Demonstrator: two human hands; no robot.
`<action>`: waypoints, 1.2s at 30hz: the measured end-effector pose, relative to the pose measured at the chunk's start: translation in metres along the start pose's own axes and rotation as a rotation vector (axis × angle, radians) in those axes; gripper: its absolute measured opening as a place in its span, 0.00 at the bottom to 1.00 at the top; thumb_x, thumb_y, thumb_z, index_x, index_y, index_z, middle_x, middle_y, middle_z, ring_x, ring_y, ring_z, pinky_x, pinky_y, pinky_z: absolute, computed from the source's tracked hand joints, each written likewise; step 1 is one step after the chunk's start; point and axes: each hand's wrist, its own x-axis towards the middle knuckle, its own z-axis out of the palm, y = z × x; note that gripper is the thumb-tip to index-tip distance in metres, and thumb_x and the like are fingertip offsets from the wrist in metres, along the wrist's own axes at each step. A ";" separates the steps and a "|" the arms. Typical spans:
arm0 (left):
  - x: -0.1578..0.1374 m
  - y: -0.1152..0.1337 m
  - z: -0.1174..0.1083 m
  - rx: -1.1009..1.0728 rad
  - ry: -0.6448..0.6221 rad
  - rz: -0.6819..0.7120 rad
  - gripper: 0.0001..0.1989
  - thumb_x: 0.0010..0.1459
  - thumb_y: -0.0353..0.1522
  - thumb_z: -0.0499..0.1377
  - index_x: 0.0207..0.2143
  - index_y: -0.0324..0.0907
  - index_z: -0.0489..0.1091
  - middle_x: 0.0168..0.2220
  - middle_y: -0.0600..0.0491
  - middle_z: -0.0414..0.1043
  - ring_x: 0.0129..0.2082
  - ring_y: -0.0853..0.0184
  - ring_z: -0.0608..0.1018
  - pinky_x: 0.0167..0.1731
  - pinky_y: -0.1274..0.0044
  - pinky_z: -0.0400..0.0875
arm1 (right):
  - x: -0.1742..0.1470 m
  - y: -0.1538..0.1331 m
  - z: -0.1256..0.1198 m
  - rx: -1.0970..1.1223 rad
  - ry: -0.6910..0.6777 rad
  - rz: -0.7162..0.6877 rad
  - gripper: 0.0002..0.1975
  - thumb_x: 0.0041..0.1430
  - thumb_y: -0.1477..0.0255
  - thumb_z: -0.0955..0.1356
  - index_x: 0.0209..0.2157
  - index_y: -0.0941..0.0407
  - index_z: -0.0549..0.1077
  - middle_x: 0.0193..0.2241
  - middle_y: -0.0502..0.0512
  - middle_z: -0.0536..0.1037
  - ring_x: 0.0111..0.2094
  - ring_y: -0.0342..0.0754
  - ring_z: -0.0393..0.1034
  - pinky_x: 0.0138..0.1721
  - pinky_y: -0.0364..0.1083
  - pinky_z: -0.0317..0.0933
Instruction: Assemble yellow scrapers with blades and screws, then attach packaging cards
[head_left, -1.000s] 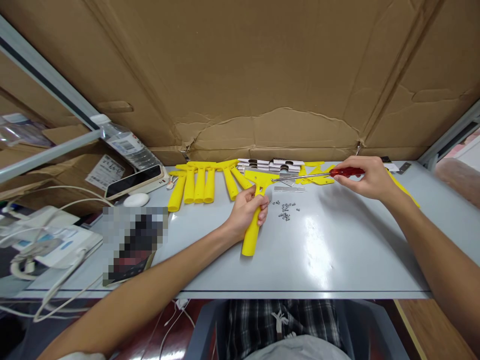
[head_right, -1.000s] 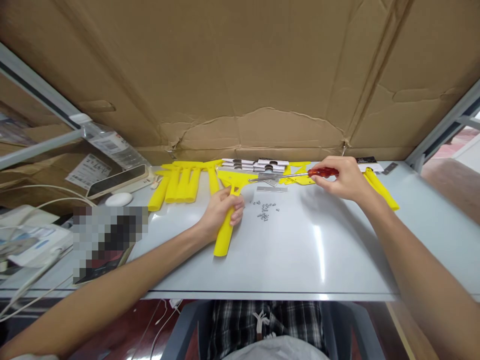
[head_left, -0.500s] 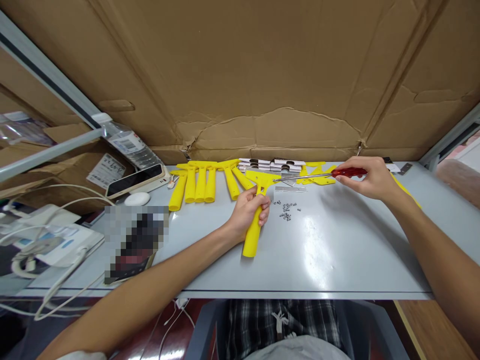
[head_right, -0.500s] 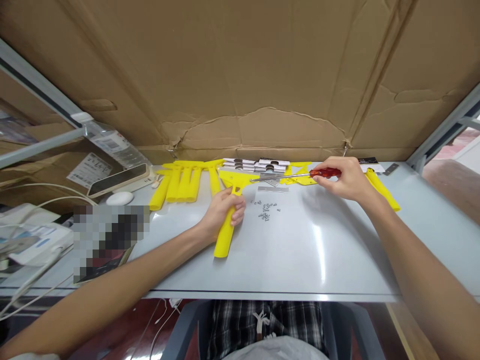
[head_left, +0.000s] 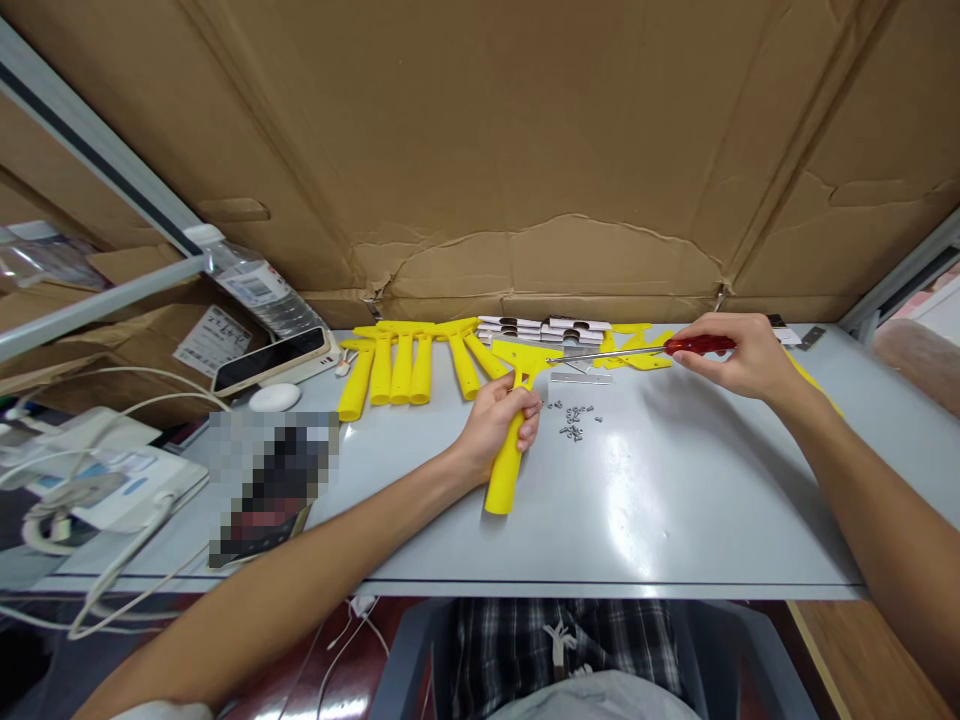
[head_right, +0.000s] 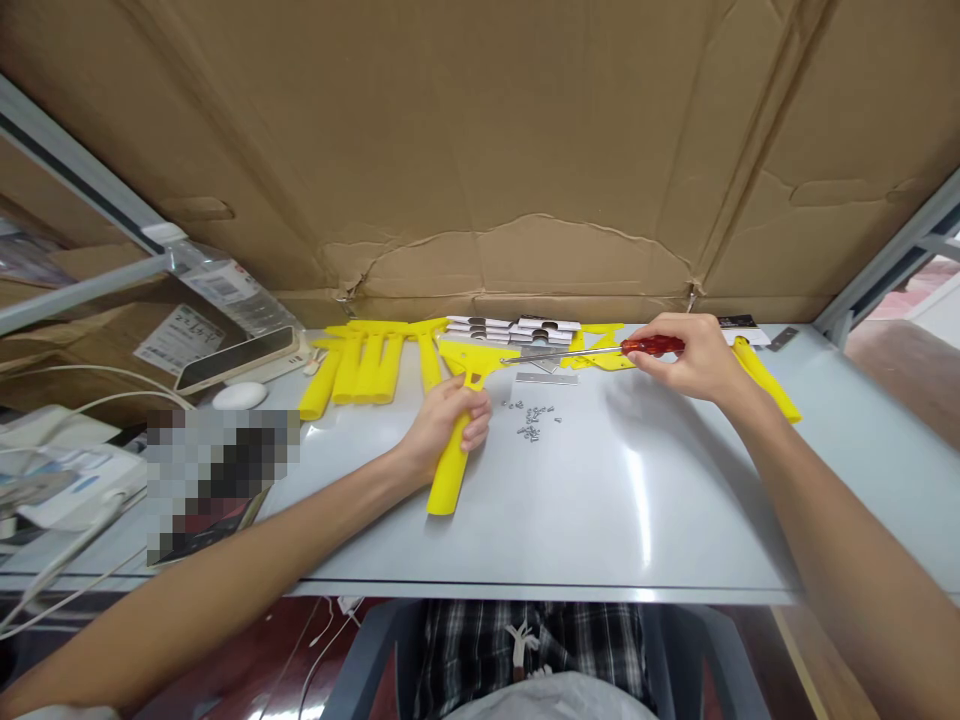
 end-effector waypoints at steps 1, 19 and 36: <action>0.000 0.000 0.000 0.002 0.002 -0.002 0.12 0.48 0.31 0.64 0.26 0.43 0.61 0.19 0.62 0.62 0.13 0.78 0.62 0.11 0.83 0.55 | 0.000 0.000 0.000 0.001 -0.001 -0.001 0.10 0.58 0.62 0.73 0.39 0.50 0.82 0.36 0.52 0.82 0.33 0.47 0.76 0.35 0.48 0.71; 0.000 0.001 -0.003 0.006 -0.025 -0.021 0.14 0.50 0.34 0.64 0.24 0.43 0.59 0.15 0.62 0.59 0.12 0.78 0.60 0.12 0.84 0.54 | 0.000 0.005 -0.001 -0.046 -0.003 -0.012 0.09 0.59 0.61 0.73 0.39 0.49 0.82 0.36 0.51 0.83 0.34 0.47 0.76 0.35 0.48 0.72; -0.002 0.001 0.002 0.037 0.023 0.005 0.14 0.47 0.32 0.65 0.28 0.44 0.59 0.20 0.63 0.62 0.13 0.77 0.62 0.11 0.83 0.56 | 0.000 0.003 0.000 -0.041 -0.005 -0.041 0.09 0.59 0.62 0.72 0.39 0.49 0.82 0.36 0.51 0.83 0.32 0.47 0.75 0.34 0.48 0.71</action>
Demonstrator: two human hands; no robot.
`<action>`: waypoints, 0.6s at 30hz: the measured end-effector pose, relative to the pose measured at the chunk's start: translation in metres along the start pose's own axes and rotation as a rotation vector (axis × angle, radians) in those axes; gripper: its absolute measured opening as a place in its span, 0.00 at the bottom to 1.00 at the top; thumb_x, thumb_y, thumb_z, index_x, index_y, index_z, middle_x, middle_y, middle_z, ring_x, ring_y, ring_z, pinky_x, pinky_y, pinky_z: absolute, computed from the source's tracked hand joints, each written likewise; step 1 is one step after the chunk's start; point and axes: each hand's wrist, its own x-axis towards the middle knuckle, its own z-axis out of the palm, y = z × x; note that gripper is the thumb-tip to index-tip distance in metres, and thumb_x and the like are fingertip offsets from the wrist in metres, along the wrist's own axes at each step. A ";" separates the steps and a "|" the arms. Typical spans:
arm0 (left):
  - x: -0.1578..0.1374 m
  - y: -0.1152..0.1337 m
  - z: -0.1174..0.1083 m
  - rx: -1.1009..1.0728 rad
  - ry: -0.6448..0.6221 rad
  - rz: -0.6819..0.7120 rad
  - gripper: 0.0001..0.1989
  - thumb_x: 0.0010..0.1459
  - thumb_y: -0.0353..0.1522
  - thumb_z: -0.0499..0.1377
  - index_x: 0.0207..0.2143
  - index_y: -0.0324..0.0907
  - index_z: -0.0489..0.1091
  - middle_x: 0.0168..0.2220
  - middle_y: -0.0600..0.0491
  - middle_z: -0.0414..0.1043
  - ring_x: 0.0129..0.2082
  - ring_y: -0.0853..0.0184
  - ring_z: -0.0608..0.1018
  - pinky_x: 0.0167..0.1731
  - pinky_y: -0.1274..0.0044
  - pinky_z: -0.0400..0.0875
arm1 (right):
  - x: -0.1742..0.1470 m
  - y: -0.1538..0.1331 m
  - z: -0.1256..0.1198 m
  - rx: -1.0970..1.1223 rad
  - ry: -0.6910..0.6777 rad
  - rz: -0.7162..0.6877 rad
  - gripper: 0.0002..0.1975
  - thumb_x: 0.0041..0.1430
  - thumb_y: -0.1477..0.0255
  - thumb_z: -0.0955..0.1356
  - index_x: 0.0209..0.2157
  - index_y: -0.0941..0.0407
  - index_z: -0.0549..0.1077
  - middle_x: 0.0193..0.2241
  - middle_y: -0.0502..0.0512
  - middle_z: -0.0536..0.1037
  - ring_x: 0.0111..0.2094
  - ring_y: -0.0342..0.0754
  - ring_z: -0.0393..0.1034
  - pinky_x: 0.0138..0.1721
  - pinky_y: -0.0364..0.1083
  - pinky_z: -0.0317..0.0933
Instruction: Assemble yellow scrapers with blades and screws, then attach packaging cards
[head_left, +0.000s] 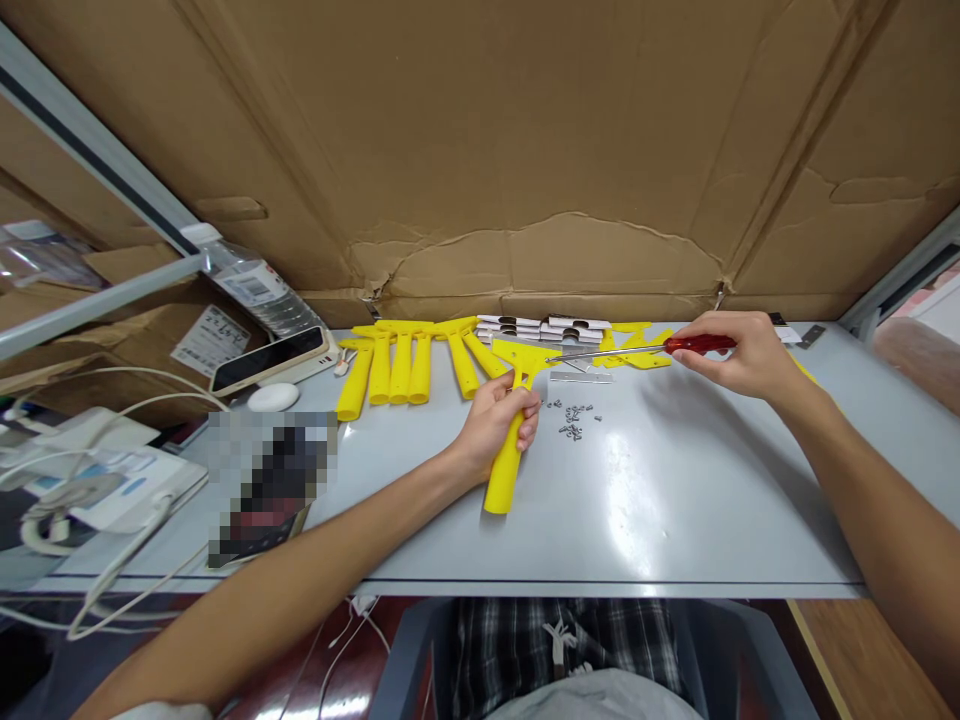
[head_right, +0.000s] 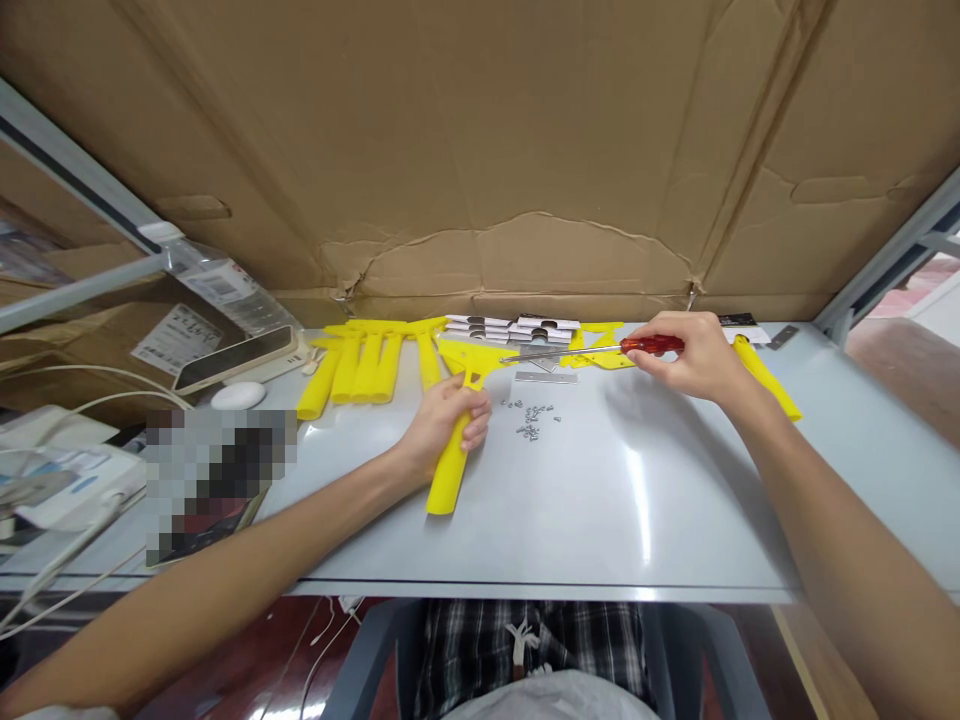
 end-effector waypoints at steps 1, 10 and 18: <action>0.000 0.000 0.001 0.014 0.013 0.005 0.15 0.47 0.32 0.65 0.29 0.44 0.59 0.20 0.63 0.62 0.14 0.77 0.63 0.11 0.83 0.57 | 0.000 0.000 0.000 -0.008 0.002 -0.012 0.09 0.59 0.62 0.72 0.39 0.49 0.82 0.36 0.51 0.83 0.32 0.47 0.76 0.34 0.48 0.71; 0.001 -0.004 0.003 0.070 0.061 0.010 0.13 0.47 0.32 0.65 0.29 0.44 0.60 0.21 0.63 0.62 0.14 0.76 0.64 0.11 0.82 0.58 | -0.001 -0.008 -0.001 -0.072 0.057 -0.083 0.09 0.59 0.62 0.72 0.40 0.48 0.83 0.42 0.54 0.79 0.36 0.49 0.76 0.37 0.51 0.72; 0.000 -0.004 0.004 0.060 0.103 -0.008 0.12 0.46 0.31 0.64 0.29 0.44 0.62 0.21 0.62 0.62 0.14 0.77 0.64 0.12 0.82 0.58 | -0.011 -0.056 -0.024 -0.469 0.114 -0.183 0.09 0.62 0.66 0.70 0.43 0.51 0.80 0.45 0.53 0.77 0.35 0.46 0.75 0.36 0.49 0.67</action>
